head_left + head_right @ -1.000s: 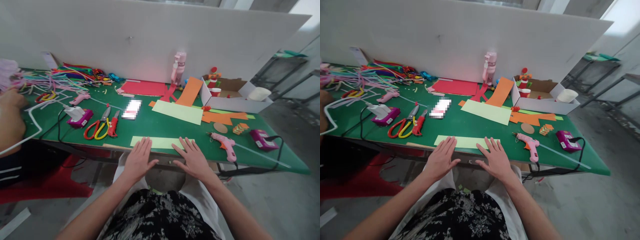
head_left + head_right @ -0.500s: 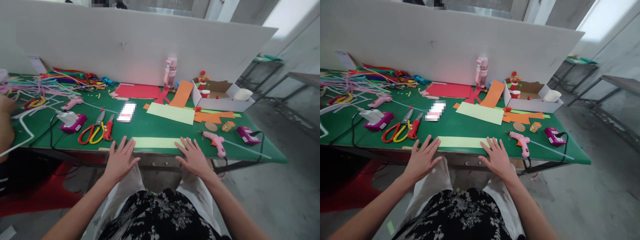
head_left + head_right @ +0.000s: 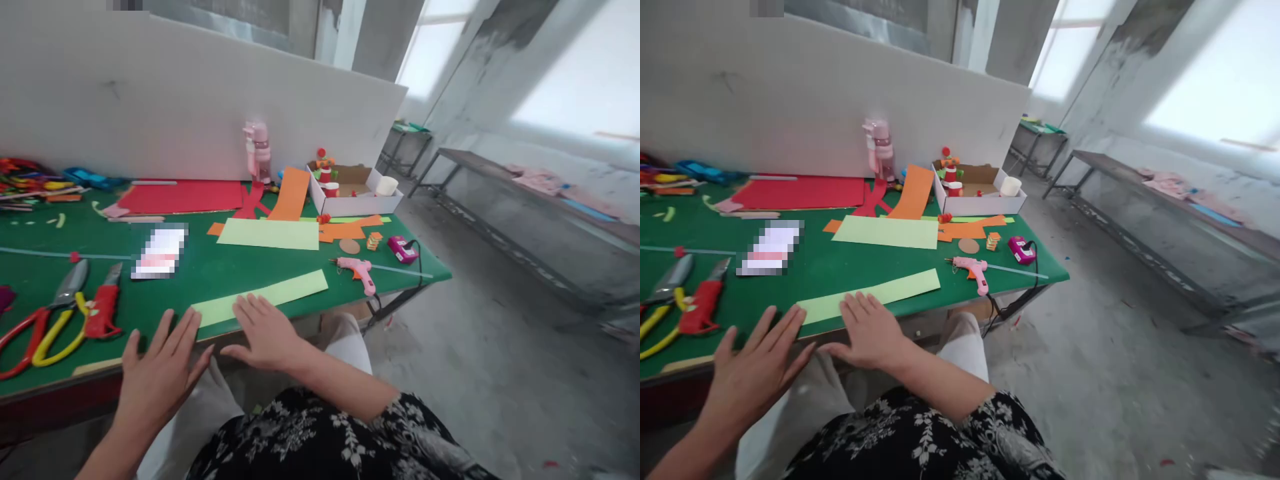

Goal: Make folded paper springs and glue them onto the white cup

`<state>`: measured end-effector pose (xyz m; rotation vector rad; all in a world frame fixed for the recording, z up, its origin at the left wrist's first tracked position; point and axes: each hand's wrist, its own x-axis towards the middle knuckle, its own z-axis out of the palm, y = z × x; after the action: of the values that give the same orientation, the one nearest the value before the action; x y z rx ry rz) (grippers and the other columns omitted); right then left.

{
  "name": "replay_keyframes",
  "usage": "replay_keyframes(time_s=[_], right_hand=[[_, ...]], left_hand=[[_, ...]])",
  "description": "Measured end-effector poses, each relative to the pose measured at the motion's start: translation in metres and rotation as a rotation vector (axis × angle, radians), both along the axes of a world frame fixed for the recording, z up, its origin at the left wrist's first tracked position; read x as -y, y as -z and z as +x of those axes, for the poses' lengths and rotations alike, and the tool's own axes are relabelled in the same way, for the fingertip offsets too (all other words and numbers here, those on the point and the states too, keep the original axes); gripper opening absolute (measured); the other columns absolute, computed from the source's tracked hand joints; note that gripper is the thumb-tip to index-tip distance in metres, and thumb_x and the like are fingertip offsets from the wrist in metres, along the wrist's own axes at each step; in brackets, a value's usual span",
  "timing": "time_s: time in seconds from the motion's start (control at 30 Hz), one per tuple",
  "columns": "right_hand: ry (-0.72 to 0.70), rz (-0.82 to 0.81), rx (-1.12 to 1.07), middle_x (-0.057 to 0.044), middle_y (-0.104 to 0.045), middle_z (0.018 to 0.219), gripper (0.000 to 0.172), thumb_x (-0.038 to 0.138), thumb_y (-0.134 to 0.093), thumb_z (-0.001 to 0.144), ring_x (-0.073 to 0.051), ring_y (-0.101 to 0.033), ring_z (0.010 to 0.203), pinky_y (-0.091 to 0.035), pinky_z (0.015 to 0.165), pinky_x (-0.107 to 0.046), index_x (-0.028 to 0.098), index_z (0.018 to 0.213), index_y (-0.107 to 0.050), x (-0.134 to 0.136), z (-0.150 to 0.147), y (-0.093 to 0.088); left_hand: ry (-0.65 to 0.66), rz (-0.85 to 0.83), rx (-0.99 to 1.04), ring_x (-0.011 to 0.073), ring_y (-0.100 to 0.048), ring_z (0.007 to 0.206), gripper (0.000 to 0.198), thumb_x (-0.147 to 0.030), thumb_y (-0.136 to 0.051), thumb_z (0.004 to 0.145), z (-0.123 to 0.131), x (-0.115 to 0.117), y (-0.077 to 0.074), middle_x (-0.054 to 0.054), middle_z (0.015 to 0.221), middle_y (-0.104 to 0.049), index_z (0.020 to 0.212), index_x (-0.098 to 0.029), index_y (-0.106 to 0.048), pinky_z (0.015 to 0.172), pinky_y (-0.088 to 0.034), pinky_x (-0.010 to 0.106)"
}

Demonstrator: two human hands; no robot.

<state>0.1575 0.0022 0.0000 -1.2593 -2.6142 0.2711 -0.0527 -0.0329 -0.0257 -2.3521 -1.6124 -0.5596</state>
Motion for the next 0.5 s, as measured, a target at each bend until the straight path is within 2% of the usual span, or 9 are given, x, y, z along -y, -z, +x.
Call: replay_keyframes(time_s=[0.13, 0.23, 0.37, 0.5], right_hand=[[0.081, -0.022, 0.018, -0.019, -0.038, 0.159, 0.079, 0.061, -0.043, 0.098, -0.029, -0.028, 0.151, -0.025, 0.125, -0.045, 0.003, 0.151, -0.039, 0.000, 0.064, 0.005], [0.100, -0.001, 0.025, -0.019, -0.038, 0.158, 0.077, 0.058, -0.045, 0.099, -0.029, -0.026, 0.152, -0.026, 0.125, -0.047, 0.004, 0.153, -0.037, 0.001, 0.097, 0.010], [0.137, 0.027, 0.035, -0.018, -0.040, 0.158, 0.073, 0.056, -0.042, 0.100, -0.028, -0.028, 0.151, -0.028, 0.124, -0.048, 0.005, 0.153, -0.037, 0.001, 0.124, 0.016], [0.221, 0.062, 0.057, -0.021, -0.040, 0.157, 0.072, 0.053, -0.041, 0.101, -0.030, -0.033, 0.149, -0.028, 0.123, -0.048, 0.001, 0.150, -0.040, 0.001, 0.140, 0.018]], left_hand=[[-0.018, -0.023, 0.005, 0.0409, -0.039, 0.144, 0.074, -0.037, -0.040, 0.099, 0.005, 0.002, -0.006, 0.019, 0.150, -0.052, 0.161, -0.028, 0.000, 0.116, -0.020, 0.070], [-0.033, -0.040, 0.019, 0.0401, -0.038, 0.144, 0.072, -0.038, -0.038, 0.100, 0.007, 0.002, -0.008, 0.017, 0.152, -0.049, 0.161, -0.031, 0.000, 0.116, -0.019, 0.070], [-0.044, -0.033, 0.045, 0.0398, -0.041, 0.142, 0.070, -0.039, -0.035, 0.100, 0.009, 0.002, -0.008, 0.015, 0.152, -0.048, 0.160, -0.033, 0.000, 0.115, -0.020, 0.071], [-0.034, -0.039, 0.035, 0.0394, -0.042, 0.142, 0.069, -0.039, -0.034, 0.100, 0.007, 0.002, -0.005, 0.015, 0.153, -0.048, 0.160, -0.034, -0.001, 0.115, -0.021, 0.070]])
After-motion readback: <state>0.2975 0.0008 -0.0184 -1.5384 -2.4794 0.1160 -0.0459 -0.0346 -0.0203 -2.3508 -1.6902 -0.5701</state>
